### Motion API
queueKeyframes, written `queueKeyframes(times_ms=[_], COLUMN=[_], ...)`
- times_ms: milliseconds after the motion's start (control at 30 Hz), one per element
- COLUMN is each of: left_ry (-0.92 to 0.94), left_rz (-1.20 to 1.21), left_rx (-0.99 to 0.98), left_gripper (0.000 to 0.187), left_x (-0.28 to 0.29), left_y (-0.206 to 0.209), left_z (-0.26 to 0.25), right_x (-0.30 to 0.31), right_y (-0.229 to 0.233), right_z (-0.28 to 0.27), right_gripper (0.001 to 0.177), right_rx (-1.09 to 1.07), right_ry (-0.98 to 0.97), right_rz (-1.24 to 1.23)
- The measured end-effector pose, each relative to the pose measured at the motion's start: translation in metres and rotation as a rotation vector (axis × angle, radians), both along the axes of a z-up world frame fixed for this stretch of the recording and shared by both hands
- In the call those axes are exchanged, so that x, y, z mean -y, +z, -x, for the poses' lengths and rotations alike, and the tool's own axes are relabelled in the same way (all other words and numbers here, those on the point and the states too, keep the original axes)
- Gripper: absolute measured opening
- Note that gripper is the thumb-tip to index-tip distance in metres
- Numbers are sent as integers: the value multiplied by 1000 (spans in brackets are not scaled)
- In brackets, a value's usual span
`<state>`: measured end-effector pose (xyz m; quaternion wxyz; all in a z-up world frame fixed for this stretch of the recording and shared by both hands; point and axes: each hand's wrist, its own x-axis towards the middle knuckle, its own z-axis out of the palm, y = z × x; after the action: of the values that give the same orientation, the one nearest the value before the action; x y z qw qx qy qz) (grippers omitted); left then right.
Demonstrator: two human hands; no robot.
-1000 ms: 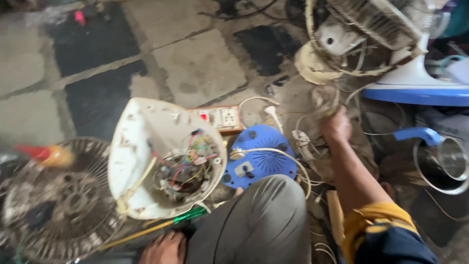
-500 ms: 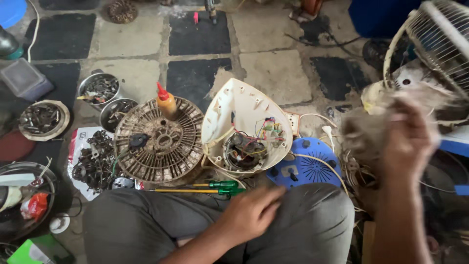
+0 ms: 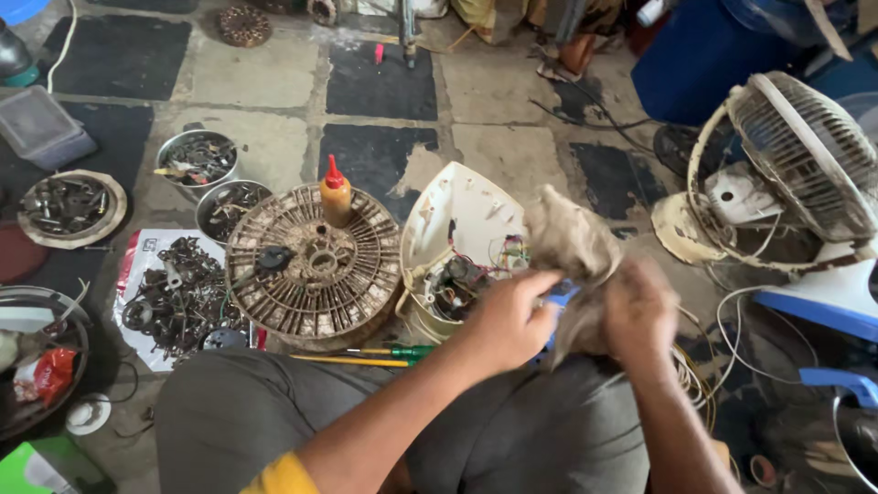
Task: The person repairs an appliance by connecting and arranging wires inside its housing, using a screwdriver and a cloth to handle the components.
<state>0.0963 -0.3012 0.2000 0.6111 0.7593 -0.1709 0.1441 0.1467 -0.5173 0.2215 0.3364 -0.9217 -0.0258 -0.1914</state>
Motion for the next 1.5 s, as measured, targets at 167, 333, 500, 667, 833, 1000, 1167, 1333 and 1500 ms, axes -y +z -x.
queueKeyframes(times_ms=[167,333,500,667,833,1000,1167,1333,1500], left_ry=[239,217,270,319,279,272,225,227,224], left_rz=[-652,-854,-828,-960,-875,-823,-862,-714,-785], left_rx=[343,405,422,454,437,479,354,421,450], left_gripper=[32,30,22,16,17,14,13,14,13], left_x=[-76,-80,-87,-93,-99,-95,-94,-96,-96], left_y=[-14,-49,-70,-75,-69,-71,-67,-71,-70], left_z=[31,25,18,17,17,21,26,26,23], right_x=[-45,-153,-169,-105,-93,-206,-252,-173,-165], right_y=[32,-19,-56,39,48,-48,-50,-8,-74], right_z=[-67,-121,-179,-230,-217,-157,-109,-153,-178], right_gripper=[18,23,26,49,35,25,11,26,28], right_rx=[553,115,18,370,118,3,-161,-384,-244], right_ry=[191,731,669,298,429,586,530,557,461], right_rz=[323,962,1273,1191,507,205,27,-89,649])
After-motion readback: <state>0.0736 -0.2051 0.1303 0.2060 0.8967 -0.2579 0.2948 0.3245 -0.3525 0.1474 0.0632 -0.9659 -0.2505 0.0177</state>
